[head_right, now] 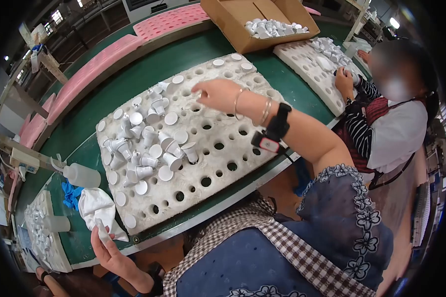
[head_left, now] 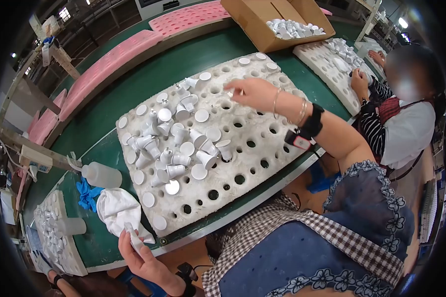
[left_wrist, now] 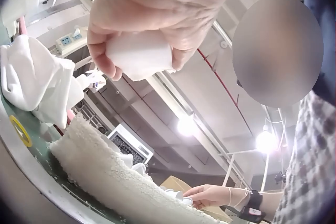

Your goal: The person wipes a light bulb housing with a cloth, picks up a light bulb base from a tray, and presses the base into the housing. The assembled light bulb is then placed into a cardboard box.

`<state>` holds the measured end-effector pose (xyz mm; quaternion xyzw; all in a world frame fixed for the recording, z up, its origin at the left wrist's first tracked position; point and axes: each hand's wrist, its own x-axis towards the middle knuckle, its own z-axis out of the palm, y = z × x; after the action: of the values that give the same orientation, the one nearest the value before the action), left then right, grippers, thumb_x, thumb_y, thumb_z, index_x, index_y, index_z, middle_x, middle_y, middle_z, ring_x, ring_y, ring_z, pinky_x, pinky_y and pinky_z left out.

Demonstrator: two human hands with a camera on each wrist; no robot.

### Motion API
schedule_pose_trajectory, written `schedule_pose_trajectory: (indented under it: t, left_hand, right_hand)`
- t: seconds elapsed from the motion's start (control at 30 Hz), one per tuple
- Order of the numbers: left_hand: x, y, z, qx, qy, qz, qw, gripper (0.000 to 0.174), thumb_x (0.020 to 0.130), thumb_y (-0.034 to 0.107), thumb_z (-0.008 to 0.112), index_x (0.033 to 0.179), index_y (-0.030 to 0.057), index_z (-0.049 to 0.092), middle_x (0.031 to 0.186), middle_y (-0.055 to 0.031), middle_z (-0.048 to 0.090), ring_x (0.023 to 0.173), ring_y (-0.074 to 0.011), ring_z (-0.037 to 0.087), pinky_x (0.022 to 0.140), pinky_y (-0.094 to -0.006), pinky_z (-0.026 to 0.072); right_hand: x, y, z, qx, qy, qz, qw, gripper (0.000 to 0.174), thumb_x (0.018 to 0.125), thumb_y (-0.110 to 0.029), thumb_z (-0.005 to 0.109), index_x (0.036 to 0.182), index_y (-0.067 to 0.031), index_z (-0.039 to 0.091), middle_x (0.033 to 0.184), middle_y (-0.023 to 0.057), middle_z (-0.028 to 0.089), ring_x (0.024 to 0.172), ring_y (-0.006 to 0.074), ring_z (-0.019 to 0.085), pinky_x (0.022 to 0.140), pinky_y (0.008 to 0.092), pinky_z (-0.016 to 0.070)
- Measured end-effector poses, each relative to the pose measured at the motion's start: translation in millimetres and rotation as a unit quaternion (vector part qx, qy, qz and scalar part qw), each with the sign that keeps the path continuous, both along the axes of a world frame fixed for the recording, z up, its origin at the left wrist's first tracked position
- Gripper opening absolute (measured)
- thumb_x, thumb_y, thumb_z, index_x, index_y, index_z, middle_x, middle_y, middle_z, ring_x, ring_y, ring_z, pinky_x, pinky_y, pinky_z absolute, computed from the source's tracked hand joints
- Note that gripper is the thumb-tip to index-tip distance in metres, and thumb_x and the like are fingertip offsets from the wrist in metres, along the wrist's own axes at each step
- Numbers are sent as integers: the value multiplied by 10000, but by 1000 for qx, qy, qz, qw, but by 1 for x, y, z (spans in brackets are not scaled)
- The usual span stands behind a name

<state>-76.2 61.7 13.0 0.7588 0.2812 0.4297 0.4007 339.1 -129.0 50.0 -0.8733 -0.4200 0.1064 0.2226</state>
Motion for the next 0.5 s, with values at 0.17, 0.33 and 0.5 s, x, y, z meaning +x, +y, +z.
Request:
schedule_pose_trajectory:
  t: [0.17, 0.33, 0.5]
  left_hand:
    - [-1, -8, -2, -32, -18, 9, 999, 439, 934, 273, 580, 1212, -62, 524, 1290, -157, 499, 1050, -243, 570, 904, -337, 456]
    - [-6, -16, 0, -47, -2, 14, 999, 443, 927, 275, 589, 1205, -65, 531, 1286, -162, 501, 1040, -243, 576, 907, -342, 459]
    - [-10, -16, 0, -46, -3, 14, 999, 446, 918, 278, 600, 1195, -67, 538, 1276, -163, 507, 1027, -241, 578, 899, -339, 459]
  right_hand:
    - [77, 34, 3, -33, -97, -89, 991, 469, 847, -343, 623, 1247, -101, 583, 1134, 125, 656, 1052, 307, 615, 919, 383, 478]
    - [78, 85, -20, -80, -94, -25, 992, 497, 831, -365, 635, 1237, -82, 589, 1191, 170, 625, 1103, 323, 591, 953, 392, 461]
    - [61, 97, -44, -20, -149, -72, 986, 394, 841, -320, 631, 1146, -72, 608, 1052, 156, 664, 1018, 323, 615, 886, 402, 489]
